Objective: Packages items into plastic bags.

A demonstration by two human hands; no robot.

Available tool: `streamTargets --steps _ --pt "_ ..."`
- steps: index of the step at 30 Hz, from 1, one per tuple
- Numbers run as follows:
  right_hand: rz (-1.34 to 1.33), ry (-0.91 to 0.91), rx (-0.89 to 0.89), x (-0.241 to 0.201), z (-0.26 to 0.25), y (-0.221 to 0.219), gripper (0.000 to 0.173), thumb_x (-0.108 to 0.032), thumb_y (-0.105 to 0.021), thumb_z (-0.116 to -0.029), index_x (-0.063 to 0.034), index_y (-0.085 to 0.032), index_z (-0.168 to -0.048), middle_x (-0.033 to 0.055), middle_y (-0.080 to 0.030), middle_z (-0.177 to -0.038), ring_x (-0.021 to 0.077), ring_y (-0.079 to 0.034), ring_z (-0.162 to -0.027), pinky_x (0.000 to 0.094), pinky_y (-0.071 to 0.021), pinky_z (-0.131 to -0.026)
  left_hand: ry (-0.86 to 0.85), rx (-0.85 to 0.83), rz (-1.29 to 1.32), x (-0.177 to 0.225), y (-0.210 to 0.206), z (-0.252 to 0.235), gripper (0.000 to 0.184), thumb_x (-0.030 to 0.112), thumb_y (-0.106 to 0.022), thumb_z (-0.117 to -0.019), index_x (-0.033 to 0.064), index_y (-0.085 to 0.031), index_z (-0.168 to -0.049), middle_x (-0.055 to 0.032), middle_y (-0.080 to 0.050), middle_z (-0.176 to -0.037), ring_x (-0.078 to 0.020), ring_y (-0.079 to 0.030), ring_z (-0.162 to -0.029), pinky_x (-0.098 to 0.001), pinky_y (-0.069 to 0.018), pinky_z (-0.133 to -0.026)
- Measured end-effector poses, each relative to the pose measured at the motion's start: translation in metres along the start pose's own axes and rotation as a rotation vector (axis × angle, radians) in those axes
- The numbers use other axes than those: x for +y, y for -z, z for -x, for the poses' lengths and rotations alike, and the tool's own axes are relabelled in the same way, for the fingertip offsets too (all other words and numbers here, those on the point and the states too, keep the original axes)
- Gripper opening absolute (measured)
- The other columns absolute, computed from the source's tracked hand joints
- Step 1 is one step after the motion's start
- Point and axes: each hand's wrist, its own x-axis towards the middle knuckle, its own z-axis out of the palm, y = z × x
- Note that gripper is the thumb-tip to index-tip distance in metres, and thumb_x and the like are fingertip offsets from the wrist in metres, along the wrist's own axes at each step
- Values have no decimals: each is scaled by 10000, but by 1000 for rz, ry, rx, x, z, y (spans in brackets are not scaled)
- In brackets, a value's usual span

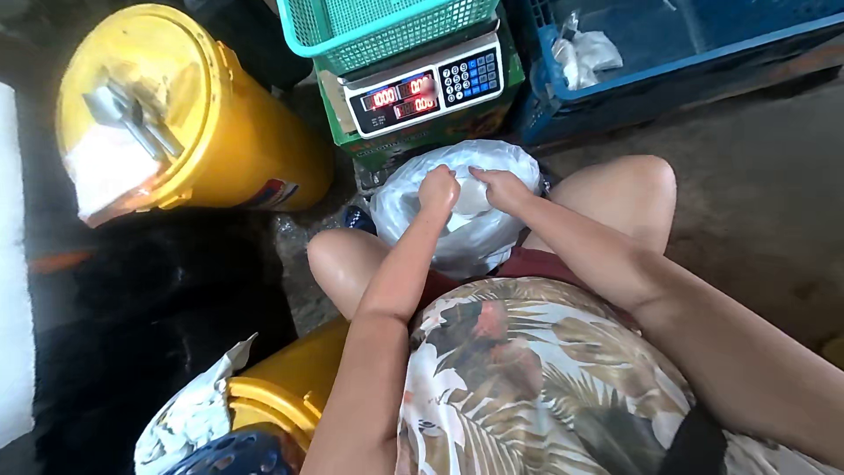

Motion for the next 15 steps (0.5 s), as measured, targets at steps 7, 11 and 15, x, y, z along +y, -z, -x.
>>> streamTargets --steps 7,11,15 --pt "43 -54 -35 23 -12 -23 539 76 -516 -943 -82 -582 -1455 207 -601 -1428 406 -556 -1344 609 -405 -1132 -25 -69 37 -8 -17 -16 364 271 -447 -1099 20 -670 -1240 -210 -671 -1281 -361 -639 -1229 -586 -511 -1010" --pt "23 -136 -40 5 5 -6 550 -563 -584 -998 -148 -685 -1344 208 -525 -1508 401 -493 -1403 645 -386 -1122 -92 -51 128 -15 -17 -16 376 256 -457 -1098 -15 -674 -1241 -235 -665 -1285 -375 -625 -1247 -587 -485 -1048" --pt "169 -257 -140 -19 10 -16 842 -705 -748 -791 -94 -638 -1360 259 -218 -1664 524 -425 -1383 688 -452 -997 -152 -52 159 -15 -21 -17 361 245 -467 -1094 -16 -680 -1224 -227 -675 -1261 -365 -637 -1227 -578 -493 -1042"
